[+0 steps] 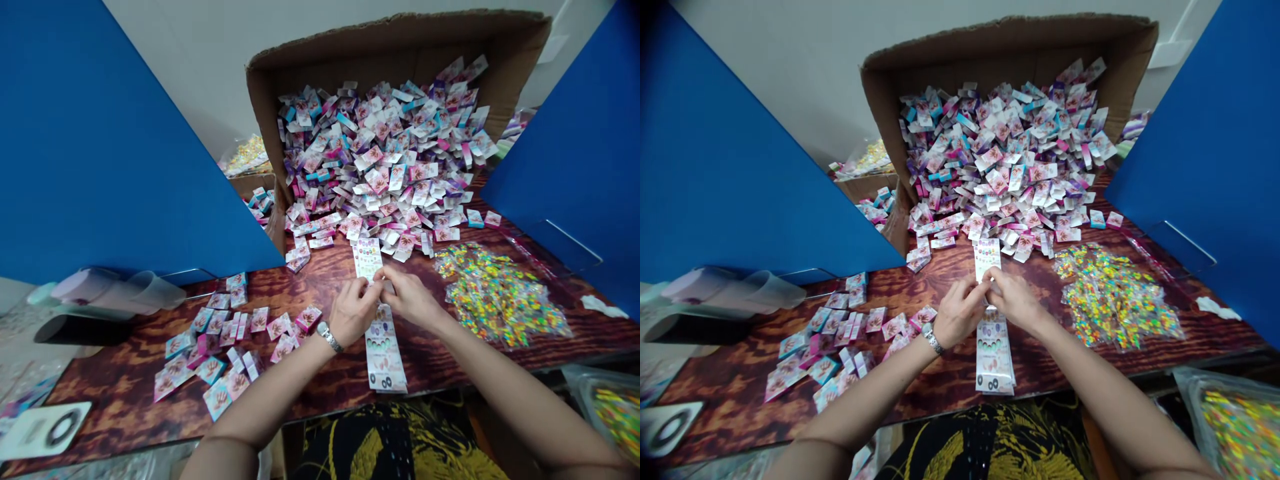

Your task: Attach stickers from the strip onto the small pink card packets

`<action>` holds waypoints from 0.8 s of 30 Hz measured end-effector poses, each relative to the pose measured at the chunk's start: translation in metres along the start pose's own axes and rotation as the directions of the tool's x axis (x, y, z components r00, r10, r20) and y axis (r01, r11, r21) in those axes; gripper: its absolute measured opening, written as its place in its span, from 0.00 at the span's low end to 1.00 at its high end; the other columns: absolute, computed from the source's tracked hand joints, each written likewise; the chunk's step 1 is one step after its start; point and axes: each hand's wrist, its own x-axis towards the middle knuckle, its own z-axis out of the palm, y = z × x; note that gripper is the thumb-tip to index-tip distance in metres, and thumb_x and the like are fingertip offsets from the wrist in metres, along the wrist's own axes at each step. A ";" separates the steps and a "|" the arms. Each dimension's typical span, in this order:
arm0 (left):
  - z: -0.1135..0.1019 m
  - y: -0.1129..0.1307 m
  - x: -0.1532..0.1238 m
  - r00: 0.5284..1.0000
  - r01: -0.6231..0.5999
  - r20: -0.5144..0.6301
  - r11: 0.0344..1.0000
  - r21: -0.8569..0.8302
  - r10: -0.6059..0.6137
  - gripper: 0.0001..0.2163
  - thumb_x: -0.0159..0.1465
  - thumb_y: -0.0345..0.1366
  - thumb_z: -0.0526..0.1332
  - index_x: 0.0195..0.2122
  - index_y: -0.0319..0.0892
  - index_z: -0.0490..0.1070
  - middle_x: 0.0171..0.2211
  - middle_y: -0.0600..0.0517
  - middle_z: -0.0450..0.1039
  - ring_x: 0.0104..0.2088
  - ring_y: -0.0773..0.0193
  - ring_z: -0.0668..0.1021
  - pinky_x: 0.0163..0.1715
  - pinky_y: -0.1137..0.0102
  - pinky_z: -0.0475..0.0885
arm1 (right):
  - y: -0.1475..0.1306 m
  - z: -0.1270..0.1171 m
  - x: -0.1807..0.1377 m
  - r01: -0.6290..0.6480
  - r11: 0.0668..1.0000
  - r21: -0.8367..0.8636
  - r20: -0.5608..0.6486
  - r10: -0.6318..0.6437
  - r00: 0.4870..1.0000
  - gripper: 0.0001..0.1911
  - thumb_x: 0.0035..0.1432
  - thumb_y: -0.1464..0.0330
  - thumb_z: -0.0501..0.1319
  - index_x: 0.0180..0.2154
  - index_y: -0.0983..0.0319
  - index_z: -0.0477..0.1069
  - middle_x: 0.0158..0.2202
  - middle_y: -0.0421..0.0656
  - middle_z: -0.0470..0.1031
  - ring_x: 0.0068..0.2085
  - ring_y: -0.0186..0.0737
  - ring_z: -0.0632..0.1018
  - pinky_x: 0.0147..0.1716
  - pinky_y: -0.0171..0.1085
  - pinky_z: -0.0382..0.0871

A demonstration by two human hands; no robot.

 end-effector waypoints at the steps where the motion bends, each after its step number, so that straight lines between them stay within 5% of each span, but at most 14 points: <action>1: 0.000 -0.001 0.000 1.000 0.009 0.009 0.999 -0.041 -0.009 0.17 0.60 0.32 0.55 0.52 0.43 0.65 0.43 0.45 0.66 0.41 0.58 0.70 0.40 0.64 0.70 | 0.002 0.002 -0.002 -0.020 0.998 0.056 -0.016 0.021 1.000 0.08 0.55 0.71 0.57 0.39 0.58 0.66 0.28 0.37 0.72 0.29 0.37 0.74 0.29 0.34 0.64; 5: -0.001 -0.005 0.002 0.996 0.065 -0.048 0.978 -0.197 -0.076 0.14 0.61 0.35 0.56 0.48 0.43 0.65 0.41 0.47 0.65 0.40 0.61 0.71 0.39 0.67 0.70 | 0.007 0.007 -0.014 0.026 0.930 0.368 -0.110 0.015 0.994 0.14 0.58 0.66 0.57 0.47 0.57 0.61 0.43 0.43 0.71 0.33 0.35 0.75 0.30 0.34 0.70; 8: -0.003 -0.006 0.005 0.989 0.084 -0.100 0.965 -0.250 -0.112 0.13 0.62 0.36 0.56 0.48 0.43 0.65 0.40 0.47 0.65 0.38 0.63 0.71 0.37 0.69 0.71 | 0.005 0.007 -0.022 0.131 0.965 0.229 -0.284 -0.062 0.957 0.09 0.59 0.67 0.57 0.43 0.57 0.67 0.53 0.47 0.63 0.45 0.41 0.74 0.41 0.40 0.71; 12: -0.002 -0.003 0.005 0.990 0.027 -0.127 0.973 -0.228 -0.057 0.13 0.62 0.34 0.55 0.48 0.43 0.65 0.43 0.46 0.67 0.43 0.61 0.72 0.42 0.67 0.70 | -0.001 0.011 -0.026 0.150 0.985 0.086 -0.318 -0.115 0.941 0.08 0.60 0.69 0.56 0.41 0.57 0.70 0.45 0.46 0.69 0.48 0.44 0.72 0.49 0.44 0.67; 16: -0.001 -0.001 0.003 0.988 -0.008 -0.153 0.980 -0.196 -0.023 0.15 0.61 0.31 0.56 0.50 0.41 0.64 0.48 0.44 0.67 0.47 0.58 0.71 0.47 0.64 0.69 | -0.007 0.019 -0.024 0.037 0.928 0.370 -0.315 0.088 0.945 0.17 0.59 0.67 0.57 0.51 0.57 0.64 0.41 0.44 0.73 0.40 0.40 0.76 0.38 0.39 0.73; 21: -0.002 -0.001 0.001 0.983 -0.003 -0.179 0.982 -0.191 -0.032 0.18 0.61 0.29 0.55 0.53 0.39 0.60 0.47 0.44 0.69 0.46 0.57 0.72 0.46 0.62 0.69 | -0.013 0.017 -0.021 0.022 0.908 0.419 -0.260 0.097 0.961 0.10 0.58 0.66 0.58 0.42 0.59 0.73 0.41 0.44 0.75 0.41 0.40 0.76 0.41 0.39 0.71; 24: -0.001 -0.001 0.000 0.985 0.028 -0.161 0.985 -0.171 -0.056 0.19 0.60 0.30 0.55 0.54 0.39 0.59 0.45 0.44 0.70 0.43 0.57 0.72 0.43 0.62 0.70 | -0.012 0.017 -0.017 -0.050 0.804 0.592 -0.195 0.204 0.959 0.10 0.56 0.65 0.60 0.40 0.61 0.73 0.38 0.44 0.76 0.39 0.39 0.76 0.39 0.38 0.71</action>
